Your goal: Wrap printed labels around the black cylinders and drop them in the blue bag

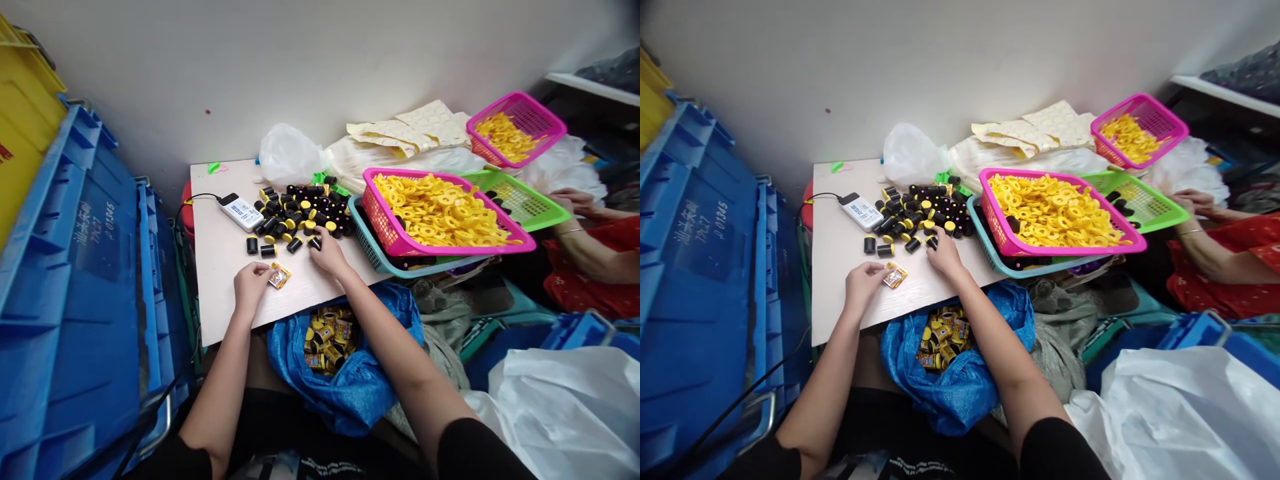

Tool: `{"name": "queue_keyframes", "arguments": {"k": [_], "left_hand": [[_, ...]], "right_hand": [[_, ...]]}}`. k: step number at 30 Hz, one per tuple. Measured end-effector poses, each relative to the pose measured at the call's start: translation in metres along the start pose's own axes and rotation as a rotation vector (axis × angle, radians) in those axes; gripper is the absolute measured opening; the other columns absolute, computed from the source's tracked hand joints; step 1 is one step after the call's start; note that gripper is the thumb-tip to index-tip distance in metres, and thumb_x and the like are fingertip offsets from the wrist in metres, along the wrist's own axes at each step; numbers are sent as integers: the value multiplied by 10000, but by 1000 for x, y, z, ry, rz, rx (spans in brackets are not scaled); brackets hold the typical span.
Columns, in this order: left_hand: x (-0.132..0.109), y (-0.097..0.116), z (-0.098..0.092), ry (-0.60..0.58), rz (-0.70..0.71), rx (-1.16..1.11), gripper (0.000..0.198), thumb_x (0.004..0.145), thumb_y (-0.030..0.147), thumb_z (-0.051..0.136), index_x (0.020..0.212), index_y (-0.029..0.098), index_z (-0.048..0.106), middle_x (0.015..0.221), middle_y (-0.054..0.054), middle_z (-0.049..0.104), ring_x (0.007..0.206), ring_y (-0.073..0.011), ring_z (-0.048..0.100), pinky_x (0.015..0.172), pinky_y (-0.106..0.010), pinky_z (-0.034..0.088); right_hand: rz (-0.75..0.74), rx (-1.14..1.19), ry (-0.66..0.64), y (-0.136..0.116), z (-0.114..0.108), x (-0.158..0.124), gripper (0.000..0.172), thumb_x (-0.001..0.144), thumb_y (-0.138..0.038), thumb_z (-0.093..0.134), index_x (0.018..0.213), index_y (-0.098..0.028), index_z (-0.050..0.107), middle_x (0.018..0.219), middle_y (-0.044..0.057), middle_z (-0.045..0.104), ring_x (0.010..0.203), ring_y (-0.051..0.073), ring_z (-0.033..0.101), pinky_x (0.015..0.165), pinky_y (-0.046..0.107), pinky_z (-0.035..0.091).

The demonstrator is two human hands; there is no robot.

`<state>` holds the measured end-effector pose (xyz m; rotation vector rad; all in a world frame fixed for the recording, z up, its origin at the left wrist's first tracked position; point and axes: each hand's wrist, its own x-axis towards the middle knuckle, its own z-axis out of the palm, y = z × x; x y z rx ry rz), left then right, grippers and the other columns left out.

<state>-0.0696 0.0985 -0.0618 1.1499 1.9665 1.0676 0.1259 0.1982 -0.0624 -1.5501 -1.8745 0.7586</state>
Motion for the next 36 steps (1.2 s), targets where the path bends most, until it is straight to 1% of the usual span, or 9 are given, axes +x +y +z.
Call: {"name": "queue_keyframes", "arguments": {"k": [6, 10, 14, 18, 25, 27, 29, 32, 36], "left_hand": [[2, -6, -5, 21, 77, -19, 136, 743, 288, 631, 775, 201, 731, 778, -36, 738, 740, -198, 666, 701, -300, 484], [-5, 2, -11, 189, 252, -91, 165, 747, 278, 628, 809, 180, 745, 943, -76, 735, 925, -219, 657, 843, -325, 491], [-31, 25, -15, 50, 196, -299, 258, 740, 348, 651, 898, 168, 747, 890, -68, 747, 819, -208, 678, 777, -329, 531], [-47, 37, -11, -67, 228, -324, 279, 730, 371, 670, 909, 172, 747, 905, -63, 750, 823, -208, 682, 775, -325, 536], [-10, 21, -9, 133, 208, 9, 120, 692, 220, 674, 773, 189, 756, 1051, -92, 714, 1043, -258, 629, 945, -387, 469], [-11, 22, -13, 151, 233, -38, 151, 711, 247, 665, 812, 184, 758, 1068, -98, 708, 1052, -256, 625, 936, -383, 477], [-21, 28, -16, 65, 231, -170, 235, 750, 313, 643, 910, 179, 751, 1002, -90, 728, 966, -238, 658, 876, -371, 511], [-38, 37, -16, -46, 266, -271, 309, 757, 364, 653, 995, 186, 734, 988, -74, 737, 919, -222, 674, 837, -350, 527], [-33, 32, -10, 92, 395, -127, 229, 792, 311, 608, 949, 212, 743, 980, -54, 737, 942, -200, 668, 885, -331, 502]], "right_hand": [[307, 707, -28, 2, -22, -36, 363, 630, -247, 549, 993, -231, 547, 890, -7, 551, 703, 142, 571, 670, 303, 495], [390, 949, 10, -8, -32, -59, 286, 576, -247, 573, 842, -223, 471, 821, -36, 552, 638, 111, 574, 577, 233, 449], [225, 870, -112, -35, -39, -86, 253, 666, -357, 640, 823, -208, 509, 599, -61, 526, 525, 90, 497, 512, 204, 352], [129, 673, -284, -57, -38, -99, 422, 708, -434, 673, 1046, -187, 615, 604, -55, 545, 491, 82, 459, 513, 221, 368], [262, 518, -167, -47, -22, -87, 399, 765, -338, 661, 1107, -139, 612, 601, -54, 522, 473, 66, 478, 491, 197, 392], [235, 557, -192, -48, -23, -87, 407, 745, -351, 683, 1091, -144, 624, 568, -62, 514, 460, 65, 471, 475, 190, 393], [183, 649, -209, -53, -27, -89, 440, 710, -362, 713, 1093, -160, 636, 635, -42, 571, 468, 60, 475, 464, 188, 404], [145, 757, -287, -59, -31, -91, 492, 675, -376, 742, 1119, -184, 648, 950, 34, 666, 496, 44, 495, 453, 193, 421], [176, 687, -319, -55, -19, -84, 494, 681, -368, 743, 1123, -166, 656, 1093, 93, 660, 553, 63, 527, 431, 191, 424]]}}
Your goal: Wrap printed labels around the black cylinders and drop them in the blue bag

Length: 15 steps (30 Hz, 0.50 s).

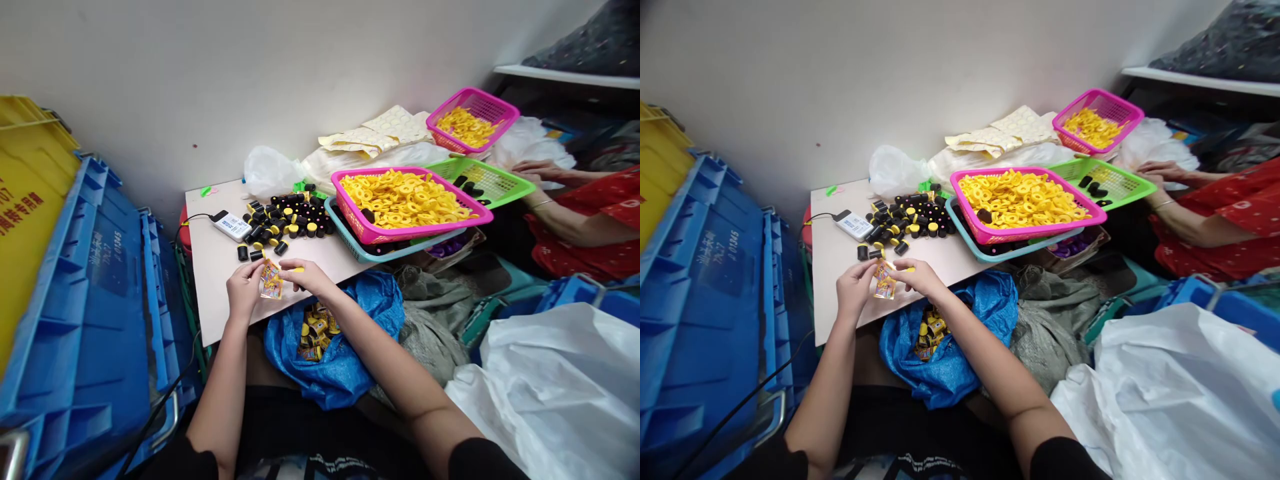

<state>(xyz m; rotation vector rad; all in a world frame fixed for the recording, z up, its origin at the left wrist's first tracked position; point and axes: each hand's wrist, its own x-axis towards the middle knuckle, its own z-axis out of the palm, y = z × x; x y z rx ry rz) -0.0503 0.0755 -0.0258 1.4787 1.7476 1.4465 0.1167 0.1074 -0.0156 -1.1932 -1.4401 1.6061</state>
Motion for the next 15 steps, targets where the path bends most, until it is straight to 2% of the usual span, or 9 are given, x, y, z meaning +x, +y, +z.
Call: {"name": "queue_keyframes", "arguments": {"k": [3, 5, 7, 9, 12, 15], "left_hand": [[11, -19, 5, 54, -51, 56, 222, 802, 287, 581, 933, 202, 740, 966, -58, 739, 928, -195, 673, 886, -328, 498], [16, -29, 7, 75, -102, 22, 240, 812, 299, 568, 951, 194, 734, 968, -65, 739, 936, -199, 674, 887, -333, 498], [19, -36, 7, 111, -89, 1, 239, 803, 302, 581, 943, 185, 734, 1051, -85, 719, 1028, -208, 646, 938, -341, 472], [20, -40, 5, 176, -59, -25, 226, 779, 302, 608, 907, 167, 737, 1147, -111, 681, 1116, -217, 601, 972, -340, 449], [22, -42, 0, 273, -126, -168, 276, 779, 342, 606, 931, 141, 719, 1082, -125, 698, 1026, -210, 640, 886, -330, 503], [24, -40, -5, 340, -214, -293, 332, 779, 370, 601, 991, 131, 693, 989, -105, 721, 921, -193, 669, 816, -316, 529]], "right_hand": [[-7, -177, 78, 15, 11, 16, 512, 692, -347, 731, 1157, -156, 635, 1109, 111, 646, 734, 145, 613, 492, 217, 476], [-58, -354, 127, 23, 20, 24, 522, 711, -347, 717, 1182, -146, 617, 1096, 117, 641, 893, 203, 628, 645, 271, 520], [-110, -545, 189, 30, 29, 30, 531, 731, -349, 700, 1215, -159, 592, 1132, 121, 618, 1003, 238, 609, 796, 325, 503], [-117, -678, 231, 34, 35, 33, 521, 759, -362, 669, 1241, -193, 564, 1180, 119, 587, 1032, 254, 601, 853, 357, 476], [-80, -723, 233, 37, 38, 36, 484, 786, -354, 624, 1241, -208, 549, 1185, 114, 580, 1021, 260, 603, 857, 368, 467], [-92, -669, 256, 35, 35, 38, 462, 779, -315, 608, 1220, -186, 560, 1173, 119, 584, 1028, 251, 590, 884, 367, 453]]}}
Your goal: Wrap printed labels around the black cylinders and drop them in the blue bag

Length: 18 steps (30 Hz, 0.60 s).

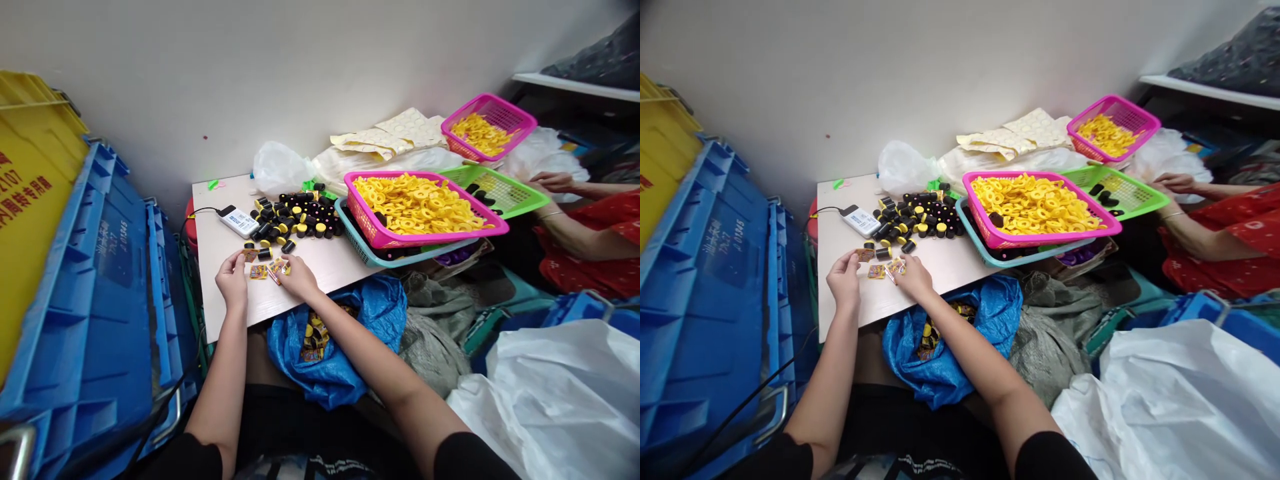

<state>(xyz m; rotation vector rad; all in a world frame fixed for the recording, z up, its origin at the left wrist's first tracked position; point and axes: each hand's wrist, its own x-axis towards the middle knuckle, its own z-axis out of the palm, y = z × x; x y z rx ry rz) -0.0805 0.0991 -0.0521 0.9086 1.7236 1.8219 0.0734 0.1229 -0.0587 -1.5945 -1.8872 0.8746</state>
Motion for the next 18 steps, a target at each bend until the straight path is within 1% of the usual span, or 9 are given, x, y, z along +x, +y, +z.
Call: {"name": "queue_keyframes", "arguments": {"k": [2, 4, 5, 7, 9, 11, 13, 15, 18], "left_hand": [[-2, 6, -1, -29, -43, -62, 339, 757, 371, 627, 981, 125, 692, 975, -102, 723, 882, -188, 674, 783, -306, 536], [-7, 16, 0, -130, -75, -120, 354, 725, 369, 669, 980, 125, 693, 906, -86, 726, 802, -176, 676, 724, -293, 544], [-11, 21, 0, -189, -76, -136, 368, 707, 367, 691, 988, 129, 693, 853, -70, 723, 762, -168, 673, 698, -286, 545], [-20, 32, 0, -293, -52, -132, 406, 682, 358, 722, 1024, 141, 686, 757, -34, 706, 704, -154, 660, 673, -276, 543], [-28, 40, 0, -349, -14, -78, 414, 688, 345, 723, 1051, 152, 679, 709, -13, 687, 674, -143, 648, 669, -268, 539], [-35, 47, 0, -362, 38, 7, 386, 710, 332, 708, 1056, 165, 680, 716, -10, 687, 677, -140, 645, 678, -263, 533], [-40, 51, 0, -367, 71, 67, 341, 746, 335, 674, 1048, 177, 685, 726, -16, 694, 679, -142, 648, 667, -257, 526], [-44, 55, -1, -377, 59, 66, 307, 774, 358, 643, 1015, 174, 690, 727, -27, 704, 665, -147, 652, 630, -254, 524], [-51, 62, -2, -412, -2, -14, 320, 780, 437, 624, 924, 160, 692, 797, -57, 721, 691, -162, 661, 600, -257, 531]], "right_hand": [[-13, 113, 95, -3, -5, -1, 394, 783, -327, 595, 1147, -178, 603, 1130, 111, 601, 1019, 232, 583, 881, 351, 451], [-15, 328, 104, -10, -14, -5, 360, 791, -396, 584, 1076, -182, 637, 1015, 82, 641, 898, 197, 607, 786, 314, 475], [-9, 454, 46, -14, -19, -8, 382, 782, -443, 589, 1058, -185, 647, 930, 60, 657, 788, 173, 610, 705, 291, 475], [20, 675, -128, -21, -30, -15, 455, 757, -537, 592, 1028, -178, 665, 741, 16, 651, 564, 121, 552, 554, 249, 418], [54, 793, -250, -27, -41, -22, 529, 760, -619, 544, 961, -151, 688, 585, -8, 600, 451, 90, 478, 483, 228, 338], [71, 808, -285, -29, -49, -29, 534, 746, -641, 549, 864, -142, 699, 511, -16, 564, 424, 80, 446, 464, 223, 291], [91, 765, -267, -28, -53, -34, 455, 699, -592, 636, 786, -149, 691, 485, -25, 549, 422, 77, 424, 459, 221, 269], [107, 729, -228, -25, -56, -39, 361, 658, -512, 707, 732, -160, 674, 483, -36, 540, 433, 76, 410, 465, 218, 268], [83, 731, -199, -22, -60, -45, 315, 681, -483, 697, 699, -172, 651, 497, -39, 530, 472, 86, 437, 497, 220, 312]]}}
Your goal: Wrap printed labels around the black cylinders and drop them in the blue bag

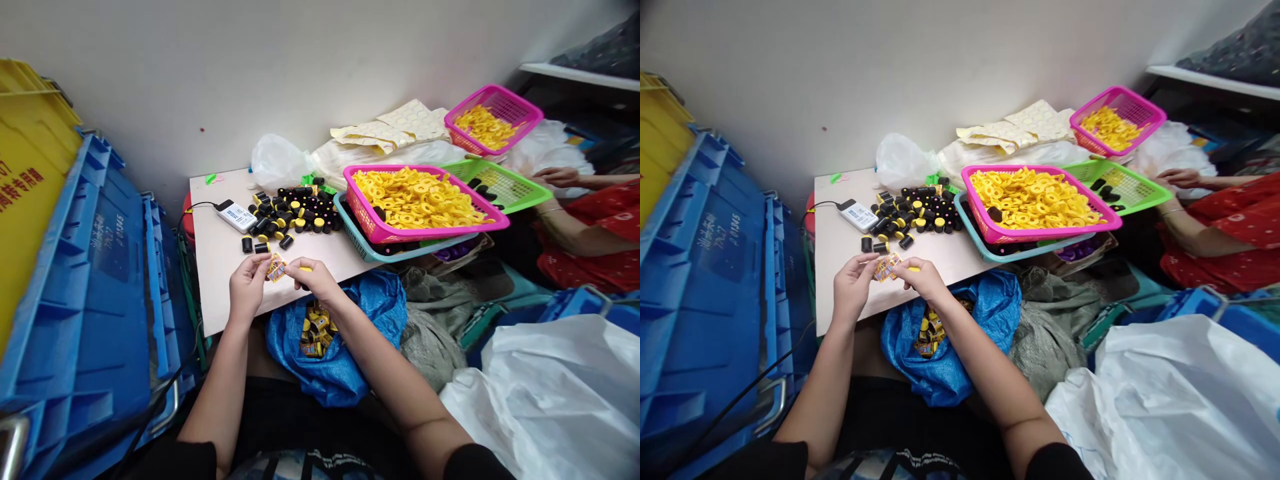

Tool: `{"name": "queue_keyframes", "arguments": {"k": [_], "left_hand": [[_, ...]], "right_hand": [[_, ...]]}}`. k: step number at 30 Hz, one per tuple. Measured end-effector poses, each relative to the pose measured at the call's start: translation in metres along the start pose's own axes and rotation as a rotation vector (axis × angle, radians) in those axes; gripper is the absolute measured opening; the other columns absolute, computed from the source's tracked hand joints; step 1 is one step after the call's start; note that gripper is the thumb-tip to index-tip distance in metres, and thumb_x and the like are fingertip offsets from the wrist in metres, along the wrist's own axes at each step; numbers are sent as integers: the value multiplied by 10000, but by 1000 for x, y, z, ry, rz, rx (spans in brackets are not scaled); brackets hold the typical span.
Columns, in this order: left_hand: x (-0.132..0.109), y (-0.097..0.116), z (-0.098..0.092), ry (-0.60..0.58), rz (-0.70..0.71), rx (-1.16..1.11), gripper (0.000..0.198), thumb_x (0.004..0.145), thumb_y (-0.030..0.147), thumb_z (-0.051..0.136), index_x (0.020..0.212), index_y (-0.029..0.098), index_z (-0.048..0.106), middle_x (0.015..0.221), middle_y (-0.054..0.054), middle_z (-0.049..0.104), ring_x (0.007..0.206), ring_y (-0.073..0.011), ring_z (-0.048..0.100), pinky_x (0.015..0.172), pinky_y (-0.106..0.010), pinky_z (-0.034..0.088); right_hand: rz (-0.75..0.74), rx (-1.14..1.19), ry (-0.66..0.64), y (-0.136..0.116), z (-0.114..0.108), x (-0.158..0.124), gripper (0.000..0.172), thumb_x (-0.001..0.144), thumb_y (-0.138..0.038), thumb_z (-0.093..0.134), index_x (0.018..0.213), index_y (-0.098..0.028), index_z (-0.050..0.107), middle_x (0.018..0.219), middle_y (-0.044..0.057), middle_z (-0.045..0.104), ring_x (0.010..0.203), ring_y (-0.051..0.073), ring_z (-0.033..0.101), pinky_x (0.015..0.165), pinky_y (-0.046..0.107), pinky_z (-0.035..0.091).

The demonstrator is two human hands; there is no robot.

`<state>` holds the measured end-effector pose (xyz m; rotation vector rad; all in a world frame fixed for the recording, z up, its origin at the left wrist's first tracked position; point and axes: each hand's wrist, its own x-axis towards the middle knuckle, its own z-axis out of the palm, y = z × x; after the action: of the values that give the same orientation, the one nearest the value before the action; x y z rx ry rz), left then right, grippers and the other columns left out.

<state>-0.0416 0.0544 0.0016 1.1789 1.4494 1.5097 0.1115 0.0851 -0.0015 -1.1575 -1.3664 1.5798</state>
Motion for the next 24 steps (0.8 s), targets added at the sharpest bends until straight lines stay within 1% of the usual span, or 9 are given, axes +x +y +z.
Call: {"name": "queue_keyframes", "arguments": {"k": [4, 7, 10, 12, 14, 16, 20, 22, 24], "left_hand": [[-8, 6, 5, -158, -74, -72, 365, 714, 489, 684, 847, 150, 691, 907, -84, 719, 744, -173, 662, 611, -267, 546], [-15, 9, 12, -154, -104, -87, 362, 594, 369, 802, 858, 154, 678, 837, -60, 722, 692, -158, 656, 616, -272, 549], [-20, 10, 20, -151, -135, -148, 369, 590, 320, 801, 893, 164, 658, 800, -45, 725, 689, -168, 669, 627, -295, 557], [-24, 11, 23, -169, -128, -141, 352, 601, 305, 792, 896, 168, 659, 798, -42, 722, 697, -173, 675, 638, -301, 560], [-27, 12, 25, -176, -80, -99, 332, 624, 296, 778, 915, 179, 670, 848, -46, 719, 731, -177, 677, 666, -306, 563], [-30, 12, 25, -179, 17, -2, 276, 666, 293, 752, 918, 197, 693, 895, -49, 709, 784, -182, 671, 690, -304, 561], [-32, 14, 23, -211, 190, 159, 176, 703, 290, 730, 866, 225, 743, 896, -59, 687, 874, -198, 649, 712, -297, 555], [-31, 15, 23, -209, 145, 114, 209, 690, 289, 741, 887, 219, 748, 896, -62, 698, 855, -198, 659, 716, -308, 563], [-30, 14, 22, -192, 28, 21, 257, 658, 295, 764, 895, 197, 746, 866, -61, 722, 789, -195, 677, 709, -324, 573]], "right_hand": [[-86, -6, 0, -6, -9, -11, 304, 667, -469, 708, 664, -178, 619, 636, -27, 573, 529, 90, 491, 541, 228, 382], [-97, -3, -29, -11, -17, -21, 304, 668, -460, 703, 644, -178, 591, 632, -30, 565, 528, 88, 486, 539, 227, 389], [-61, -9, -59, -12, -23, -30, 319, 688, -477, 684, 644, -183, 569, 525, -50, 517, 487, 87, 461, 525, 224, 369], [-68, 32, -22, -11, -26, -33, 364, 729, -543, 617, 688, -183, 583, 571, -38, 555, 469, 84, 472, 527, 232, 376], [-74, 79, -2, -12, -27, -35, 393, 739, -573, 585, 766, -182, 617, 683, -16, 613, 473, 82, 496, 534, 242, 393], [-51, 78, -22, -13, -26, -37, 362, 710, -524, 636, 827, -182, 652, 736, -5, 637, 499, 86, 505, 538, 242, 400], [-34, 50, 1, -17, -24, -40, 267, 670, -420, 695, 777, -176, 684, 643, -16, 611, 544, 97, 485, 558, 238, 394], [-44, 28, 30, -16, -23, -40, 255, 664, -418, 702, 715, -170, 671, 623, -15, 604, 555, 100, 482, 569, 241, 387], [-37, -8, 39, -14, -23, -40, 269, 656, -425, 713, 650, -166, 639, 593, -16, 586, 551, 101, 473, 565, 242, 376]]}}
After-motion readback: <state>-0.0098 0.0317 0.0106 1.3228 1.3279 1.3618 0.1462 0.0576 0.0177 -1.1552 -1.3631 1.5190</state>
